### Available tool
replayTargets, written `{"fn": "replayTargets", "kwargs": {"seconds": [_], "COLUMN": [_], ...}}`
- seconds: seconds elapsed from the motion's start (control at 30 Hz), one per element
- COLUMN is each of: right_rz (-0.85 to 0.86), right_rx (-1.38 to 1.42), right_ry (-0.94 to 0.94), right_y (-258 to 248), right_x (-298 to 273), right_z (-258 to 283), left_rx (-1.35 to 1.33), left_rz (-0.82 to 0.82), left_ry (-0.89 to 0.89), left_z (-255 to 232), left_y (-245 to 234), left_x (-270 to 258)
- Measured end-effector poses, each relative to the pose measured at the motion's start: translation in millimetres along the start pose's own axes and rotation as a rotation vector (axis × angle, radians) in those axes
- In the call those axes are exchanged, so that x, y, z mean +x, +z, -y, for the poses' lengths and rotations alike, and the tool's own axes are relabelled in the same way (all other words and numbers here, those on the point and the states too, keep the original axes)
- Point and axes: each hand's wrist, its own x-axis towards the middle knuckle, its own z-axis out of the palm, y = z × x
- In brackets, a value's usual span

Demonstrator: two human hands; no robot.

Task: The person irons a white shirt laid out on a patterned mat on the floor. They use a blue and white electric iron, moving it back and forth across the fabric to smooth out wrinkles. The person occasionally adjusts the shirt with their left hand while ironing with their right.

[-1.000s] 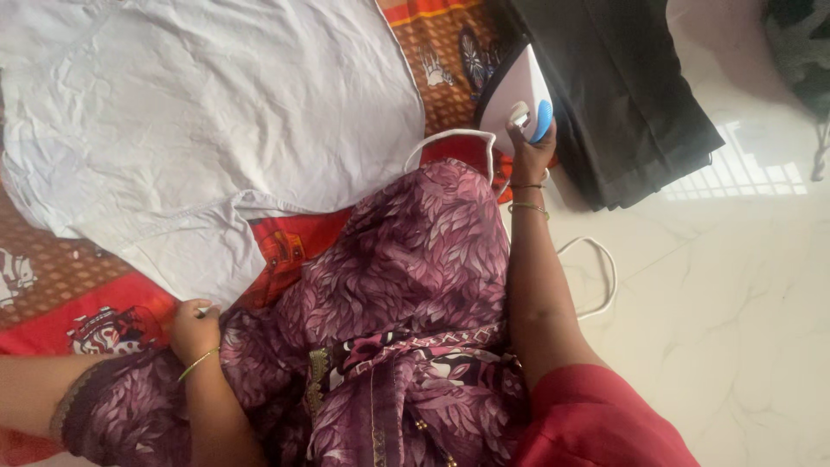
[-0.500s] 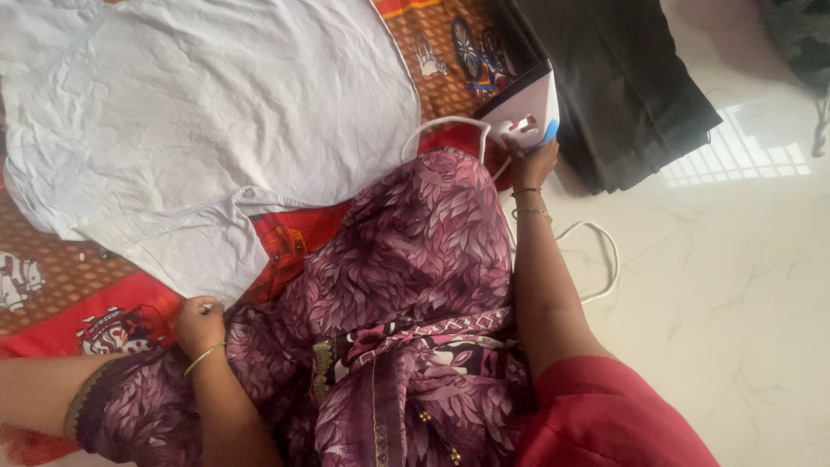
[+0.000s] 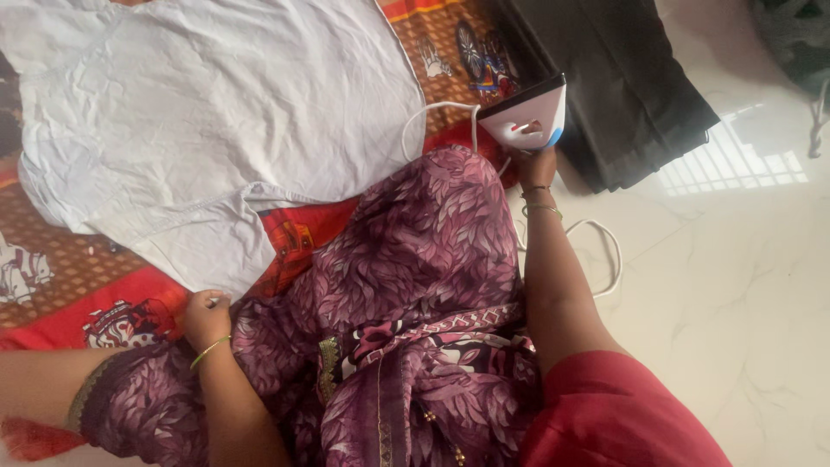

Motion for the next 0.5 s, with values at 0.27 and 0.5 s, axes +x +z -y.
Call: {"fn": "replayTargets", "kwargs": {"seconds": [0.27, 0.5], "right_rz": [0.003, 0.070], "right_rx": [0.118, 0.285], "right_ry": [-0.035, 0.031], "right_y": [20, 20], "right_x": [24, 32], "right_z": [-22, -33], "left_rx": [-0.039, -0.045], "left_rz": [0.017, -0.013], "left_ry": [-0.040, -0.072], "left_z": [0, 2], "left_y": [2, 5], "left_x": [2, -1]}}
